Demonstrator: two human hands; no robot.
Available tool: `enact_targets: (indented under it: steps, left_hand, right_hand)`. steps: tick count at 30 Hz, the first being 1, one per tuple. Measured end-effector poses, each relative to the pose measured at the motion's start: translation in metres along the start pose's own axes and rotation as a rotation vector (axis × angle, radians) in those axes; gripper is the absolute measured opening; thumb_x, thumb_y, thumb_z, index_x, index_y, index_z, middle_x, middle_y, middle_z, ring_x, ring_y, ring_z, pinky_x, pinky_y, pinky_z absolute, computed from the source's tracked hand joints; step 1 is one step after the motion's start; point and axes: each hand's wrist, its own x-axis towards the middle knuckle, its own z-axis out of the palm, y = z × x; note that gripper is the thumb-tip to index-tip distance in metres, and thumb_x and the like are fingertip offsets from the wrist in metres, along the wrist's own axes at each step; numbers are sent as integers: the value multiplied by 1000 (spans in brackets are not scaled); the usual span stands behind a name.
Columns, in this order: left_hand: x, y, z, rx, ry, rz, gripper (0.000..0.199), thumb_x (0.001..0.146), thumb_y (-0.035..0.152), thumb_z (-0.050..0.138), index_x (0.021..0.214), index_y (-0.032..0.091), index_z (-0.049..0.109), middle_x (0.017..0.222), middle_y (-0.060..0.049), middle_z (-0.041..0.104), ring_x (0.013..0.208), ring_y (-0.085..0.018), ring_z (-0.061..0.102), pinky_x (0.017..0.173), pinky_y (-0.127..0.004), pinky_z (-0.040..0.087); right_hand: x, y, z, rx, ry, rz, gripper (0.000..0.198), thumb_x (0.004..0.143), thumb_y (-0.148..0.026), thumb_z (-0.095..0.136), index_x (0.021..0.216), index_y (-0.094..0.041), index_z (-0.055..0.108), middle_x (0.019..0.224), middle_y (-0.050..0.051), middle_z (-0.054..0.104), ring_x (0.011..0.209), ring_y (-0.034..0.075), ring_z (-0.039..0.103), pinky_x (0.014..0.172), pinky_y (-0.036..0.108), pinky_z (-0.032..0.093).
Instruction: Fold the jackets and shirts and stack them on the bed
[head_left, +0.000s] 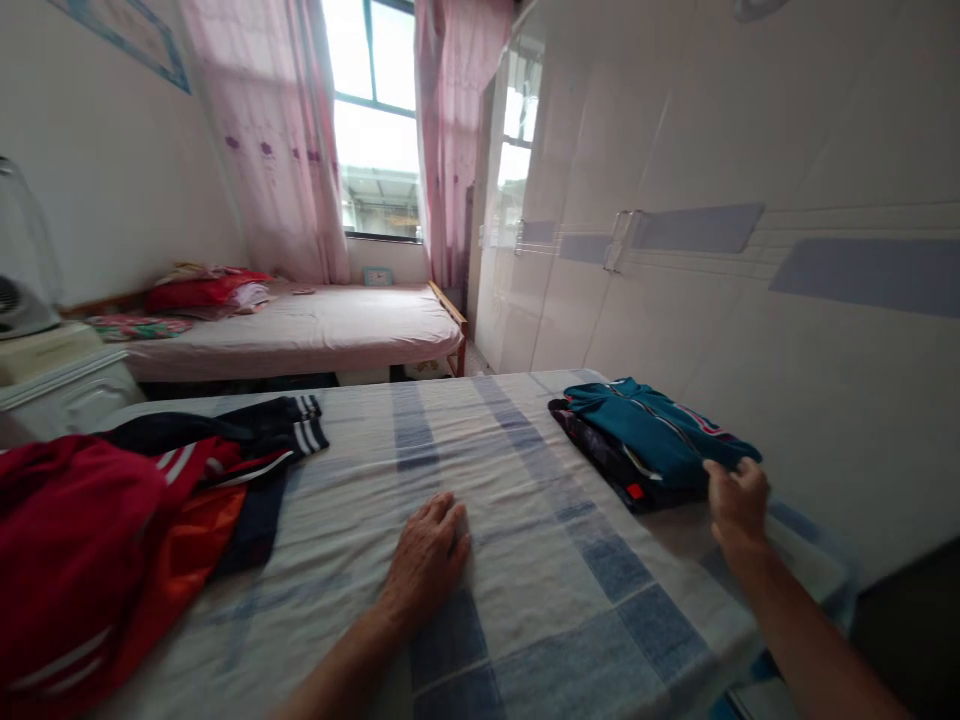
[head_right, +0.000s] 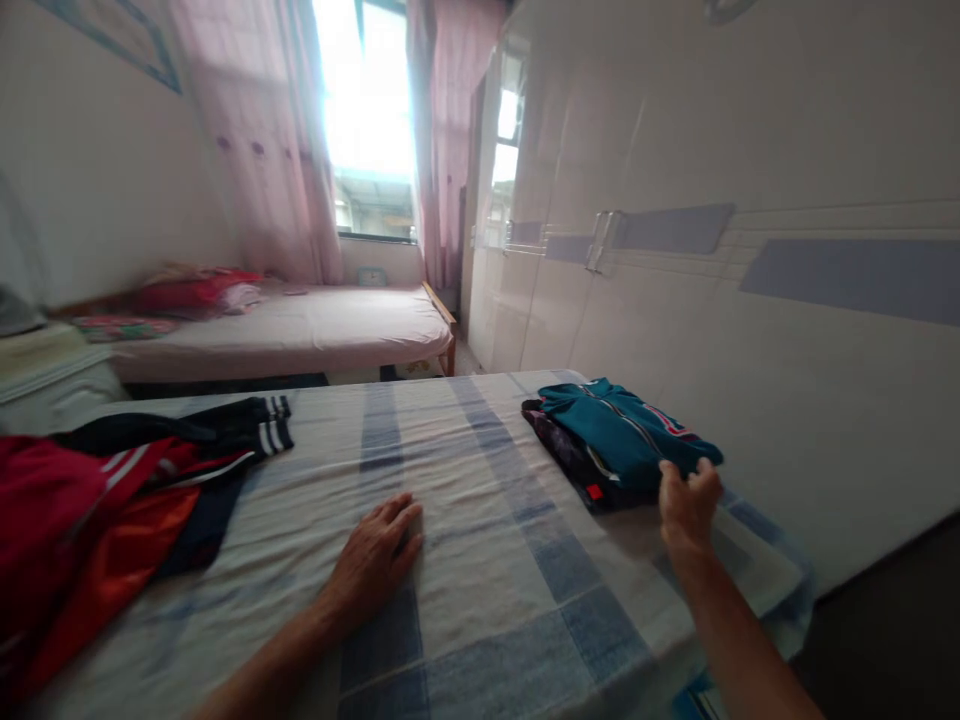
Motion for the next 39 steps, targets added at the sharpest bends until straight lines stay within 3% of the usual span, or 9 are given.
enact_targets:
  steps: [3, 9, 13, 19, 24, 29, 33, 36, 39]
  left_hand:
    - [-3, 3, -5, -25, 5, 21, 37, 85, 26, 51, 119, 16, 57, 134, -13, 52, 125, -26, 46, 106, -40, 36]
    - [-14, -6, -34, 14, 15, 10, 40, 83, 35, 55, 120, 19, 56, 137, -11, 49, 128, -23, 44, 105, -38, 38]
    - [-40, -36, -63, 74, 70, 11, 39, 85, 35, 55, 119, 18, 57, 136, -14, 49, 130, -26, 41, 107, -43, 36]
    - [-89, -99, -76, 162, 250, -149, 29, 82, 22, 57, 110, 18, 61, 126, -12, 57, 122, -25, 49, 102, -43, 41]
    - [-95, -110, -82, 146, 381, -172, 27, 86, 13, 46, 107, 18, 61, 114, -8, 63, 112, -19, 55, 97, -35, 45]
    - [-102, -115, -125, 227, 820, -53, 28, 86, 10, 43, 107, 19, 60, 114, -9, 62, 115, -19, 52, 99, -36, 42]
    - [-132, -140, -174, 465, 1043, -369, 32, 84, 14, 46, 114, 15, 59, 119, -14, 58, 116, -25, 49, 100, -42, 39]
    - [-157, -164, -197, 492, 939, -698, 41, 79, 23, 51, 118, 8, 57, 118, -20, 57, 115, -33, 48, 100, -48, 35]
    - [-171, -181, -210, 288, 865, -790, 40, 75, 29, 55, 109, 9, 61, 106, -20, 62, 110, -37, 49, 99, -52, 32]
  right_hand:
    - [-33, -19, 13, -26, -35, -128, 74, 72, -42, 56, 136, -10, 39, 135, 20, 43, 121, 34, 45, 101, 44, 38]
    - [-108, -56, 54, -86, -584, -249, 70, 76, -56, 47, 136, -21, 42, 140, 14, 41, 113, 35, 54, 91, 45, 47]
    - [-140, -68, 88, -140, -755, -534, 67, 78, -60, 38, 130, -19, 46, 139, 13, 44, 124, 33, 46, 96, 46, 43]
    - [-167, -48, 136, -310, -782, -779, 59, 85, -52, 26, 125, -16, 50, 134, 14, 51, 126, 30, 44, 100, 50, 39]
    - [-169, -30, 151, -409, -809, -1038, 55, 84, -44, 27, 118, -13, 58, 129, 13, 57, 126, 29, 45, 99, 46, 40]
    - [-164, -28, 151, -411, -770, -1078, 52, 82, -42, 29, 113, -16, 62, 126, 13, 59, 122, 27, 49, 95, 42, 45]
    - [-164, -28, 151, -395, -765, -1072, 57, 84, -43, 26, 118, -12, 60, 126, 14, 58, 120, 27, 52, 95, 41, 45]
    - [-165, -28, 151, -371, -762, -1073, 55, 84, -43, 28, 116, -12, 61, 125, 14, 59, 118, 26, 53, 96, 41, 44]
    - [-165, -29, 150, -349, -754, -1085, 49, 81, -40, 33, 110, -14, 64, 122, 14, 61, 117, 28, 54, 95, 42, 45]
